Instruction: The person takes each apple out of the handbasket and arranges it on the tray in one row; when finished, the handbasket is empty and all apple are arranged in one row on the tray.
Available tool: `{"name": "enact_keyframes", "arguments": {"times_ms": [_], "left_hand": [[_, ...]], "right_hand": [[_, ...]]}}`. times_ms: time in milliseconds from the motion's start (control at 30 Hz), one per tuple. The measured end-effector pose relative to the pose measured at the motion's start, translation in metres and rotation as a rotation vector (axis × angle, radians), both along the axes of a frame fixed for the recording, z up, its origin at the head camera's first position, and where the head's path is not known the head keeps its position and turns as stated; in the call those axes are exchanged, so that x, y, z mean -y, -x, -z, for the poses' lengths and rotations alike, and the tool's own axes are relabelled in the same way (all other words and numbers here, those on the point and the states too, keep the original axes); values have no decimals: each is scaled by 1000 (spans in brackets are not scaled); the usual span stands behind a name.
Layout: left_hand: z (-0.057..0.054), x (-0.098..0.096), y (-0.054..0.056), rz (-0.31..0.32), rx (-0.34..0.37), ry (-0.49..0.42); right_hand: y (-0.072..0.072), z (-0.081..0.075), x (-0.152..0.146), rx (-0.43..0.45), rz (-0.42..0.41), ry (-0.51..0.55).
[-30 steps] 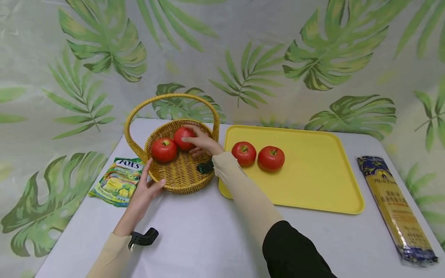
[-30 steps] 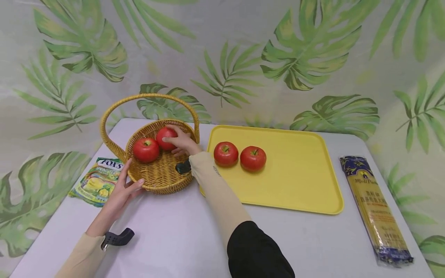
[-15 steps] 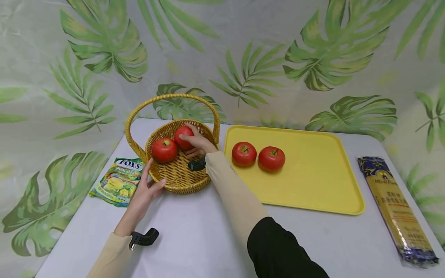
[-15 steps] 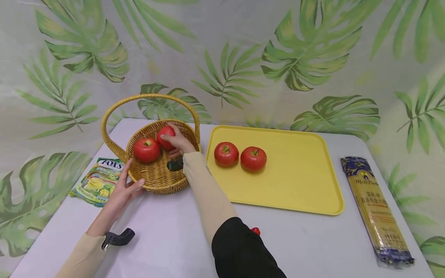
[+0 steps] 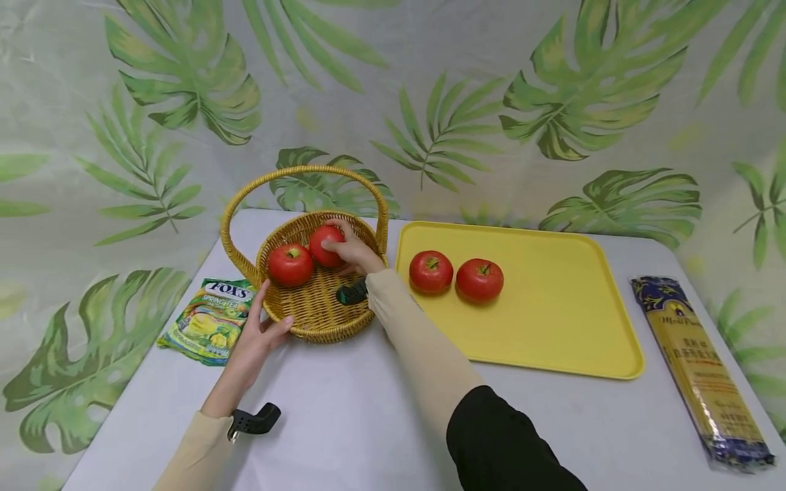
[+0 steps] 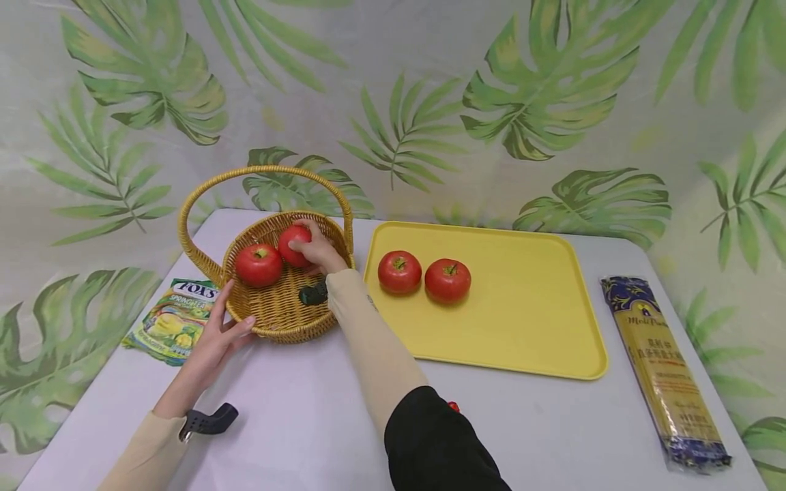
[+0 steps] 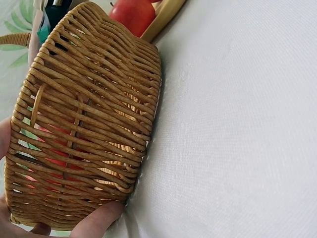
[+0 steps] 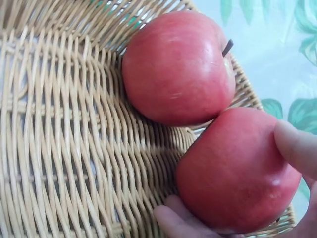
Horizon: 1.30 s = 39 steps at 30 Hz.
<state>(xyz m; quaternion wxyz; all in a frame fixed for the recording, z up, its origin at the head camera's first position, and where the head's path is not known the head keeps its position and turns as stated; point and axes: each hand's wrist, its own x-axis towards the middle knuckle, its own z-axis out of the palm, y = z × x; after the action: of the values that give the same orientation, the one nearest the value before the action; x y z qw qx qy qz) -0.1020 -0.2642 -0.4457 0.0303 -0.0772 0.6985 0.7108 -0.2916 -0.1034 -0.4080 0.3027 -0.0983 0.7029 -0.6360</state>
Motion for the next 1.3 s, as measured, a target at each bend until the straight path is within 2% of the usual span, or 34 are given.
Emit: {"name": "enact_keyframes", "arguments": {"times_ms": [200, 467, 700, 767, 1000, 1300], "left_hand": [[-1, 0, 0, 4, 7, -5], [-1, -1, -1, -2, 18, -4], [0, -1, 0, -5, 15, -2], [0, -1, 0, -2, 14, -3], [0, -1, -1, 4, 8, -19], [-1, -1, -2, 12, 2, -20]], "right_hand": [[-5, -10, -11, -90, -60, -37], [-13, -23, -29, -178, -163, 13], [-24, -39, -50, -466, -273, -80], [-27, -42, -57, -523, -293, -111], [-39, -49, -85, -589, -347, -127], [-44, -51, -135, -593, -296, -95]]}}
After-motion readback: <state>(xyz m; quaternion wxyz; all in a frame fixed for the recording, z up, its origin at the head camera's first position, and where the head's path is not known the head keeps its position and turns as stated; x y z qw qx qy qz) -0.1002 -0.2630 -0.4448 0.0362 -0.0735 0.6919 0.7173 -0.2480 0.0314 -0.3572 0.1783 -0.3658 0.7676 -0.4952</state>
